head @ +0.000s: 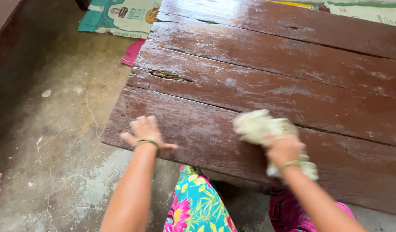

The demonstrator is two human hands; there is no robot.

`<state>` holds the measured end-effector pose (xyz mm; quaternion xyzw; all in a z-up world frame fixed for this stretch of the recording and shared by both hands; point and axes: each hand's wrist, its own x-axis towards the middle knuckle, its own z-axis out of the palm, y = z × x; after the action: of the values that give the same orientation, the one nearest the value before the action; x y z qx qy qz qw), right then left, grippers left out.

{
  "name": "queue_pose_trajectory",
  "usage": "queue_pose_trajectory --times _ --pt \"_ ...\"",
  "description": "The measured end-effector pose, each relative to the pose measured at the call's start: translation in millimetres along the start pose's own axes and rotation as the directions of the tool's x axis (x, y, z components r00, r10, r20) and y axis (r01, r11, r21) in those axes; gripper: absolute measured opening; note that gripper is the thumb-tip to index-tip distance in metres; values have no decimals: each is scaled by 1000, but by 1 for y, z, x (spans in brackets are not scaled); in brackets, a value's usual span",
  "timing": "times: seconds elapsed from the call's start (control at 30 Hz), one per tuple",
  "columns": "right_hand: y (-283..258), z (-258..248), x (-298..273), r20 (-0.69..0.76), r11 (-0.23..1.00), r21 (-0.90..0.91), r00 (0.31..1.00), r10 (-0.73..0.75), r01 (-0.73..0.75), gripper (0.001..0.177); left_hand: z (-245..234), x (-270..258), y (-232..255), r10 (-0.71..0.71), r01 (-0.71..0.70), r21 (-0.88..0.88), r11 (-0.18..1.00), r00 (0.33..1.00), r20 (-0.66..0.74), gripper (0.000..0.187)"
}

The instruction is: The person wipes the surface of a wooden table using a cloth. They move the cloth back and forth across the table, cleaning different sections systematically.

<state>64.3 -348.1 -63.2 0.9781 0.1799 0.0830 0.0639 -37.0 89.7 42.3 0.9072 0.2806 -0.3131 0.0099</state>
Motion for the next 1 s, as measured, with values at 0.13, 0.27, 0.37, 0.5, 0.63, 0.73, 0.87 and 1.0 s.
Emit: queue_pose_trajectory --times 0.13,0.27,0.37,0.5,0.63,0.73,0.87,1.0 --pt "68 16 2 112 863 -2 858 502 -505 42 25 10 -41 -78 107 -214 971 987 142 152" --pt "-40 6 18 202 897 -9 877 435 -443 42 46 27 -44 -51 86 -278 957 990 129 156" --pt "-188 -18 21 -90 950 272 987 -131 151 17 41 30 -47 -48 87 -271 959 988 148 157" --pt "-271 -39 27 -373 473 451 642 -670 756 32 37 29 -46 -54 111 -344 932 984 171 150" --pt "-207 -6 141 -14 925 46 926 -376 376 35 39 29 -51 -3 53 -309 950 987 160 163" --pt "-144 -7 195 66 893 307 943 326 -330 31 39 28 -53 10 45 -324 945 986 165 164" --pt "-240 -3 211 48 921 232 950 310 -312 28 37 26 -51 18 37 -318 947 985 170 164" --pt "-392 -40 152 -19 786 415 868 -497 459 20 34 26 -52 15 49 -332 942 983 186 164"
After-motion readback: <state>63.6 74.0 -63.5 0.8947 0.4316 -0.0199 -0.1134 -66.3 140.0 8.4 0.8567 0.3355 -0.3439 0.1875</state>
